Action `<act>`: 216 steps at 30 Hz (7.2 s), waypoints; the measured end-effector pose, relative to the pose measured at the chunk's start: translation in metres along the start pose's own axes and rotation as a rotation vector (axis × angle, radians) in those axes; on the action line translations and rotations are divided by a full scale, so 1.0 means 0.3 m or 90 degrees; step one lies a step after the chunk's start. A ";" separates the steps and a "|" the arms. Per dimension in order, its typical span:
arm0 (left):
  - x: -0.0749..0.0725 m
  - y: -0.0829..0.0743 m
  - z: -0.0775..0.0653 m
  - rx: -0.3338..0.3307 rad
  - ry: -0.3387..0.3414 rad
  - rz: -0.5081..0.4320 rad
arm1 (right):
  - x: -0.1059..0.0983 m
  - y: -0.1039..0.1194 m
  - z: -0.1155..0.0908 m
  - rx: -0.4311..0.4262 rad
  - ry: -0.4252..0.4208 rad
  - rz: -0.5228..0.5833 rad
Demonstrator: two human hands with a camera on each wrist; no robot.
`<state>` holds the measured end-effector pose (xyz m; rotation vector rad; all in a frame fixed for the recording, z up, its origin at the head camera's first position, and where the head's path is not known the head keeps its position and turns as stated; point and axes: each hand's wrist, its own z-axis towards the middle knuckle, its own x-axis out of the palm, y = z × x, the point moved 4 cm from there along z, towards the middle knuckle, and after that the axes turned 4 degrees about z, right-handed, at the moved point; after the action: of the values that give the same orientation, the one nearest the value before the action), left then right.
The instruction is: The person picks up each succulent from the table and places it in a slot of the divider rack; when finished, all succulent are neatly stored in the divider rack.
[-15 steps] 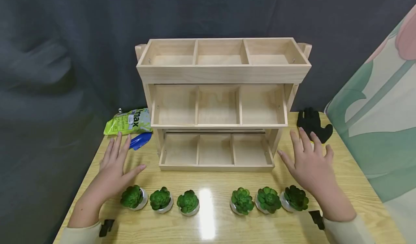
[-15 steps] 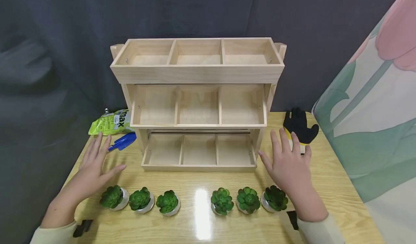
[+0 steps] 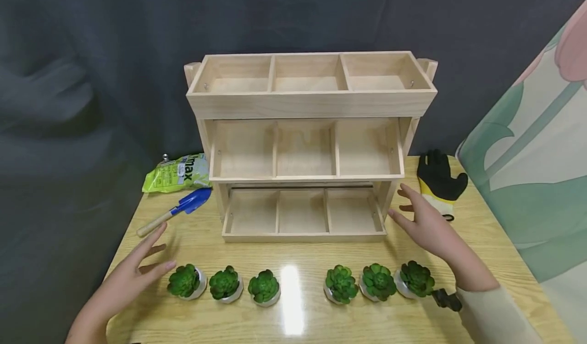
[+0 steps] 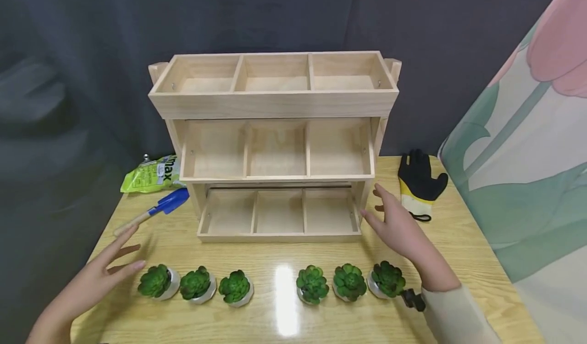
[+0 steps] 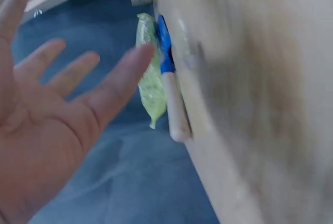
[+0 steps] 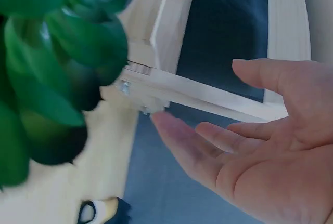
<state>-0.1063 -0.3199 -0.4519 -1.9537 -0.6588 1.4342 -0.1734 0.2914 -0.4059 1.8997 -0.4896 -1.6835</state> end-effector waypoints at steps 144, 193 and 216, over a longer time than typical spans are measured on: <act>0.054 -0.272 0.199 0.125 0.060 -0.086 | 0.097 -0.130 0.112 0.240 0.157 0.321; 0.273 -0.411 0.462 0.046 0.078 0.097 | 0.095 -0.133 0.117 0.244 0.173 0.334; 0.306 -0.400 0.486 0.020 0.050 0.151 | 0.094 -0.127 0.114 0.237 0.179 0.330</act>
<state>-0.2237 -0.1458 -0.4559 -2.1062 -0.3763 1.4878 -0.2063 0.2988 -0.4537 1.9882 -1.1256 -1.0233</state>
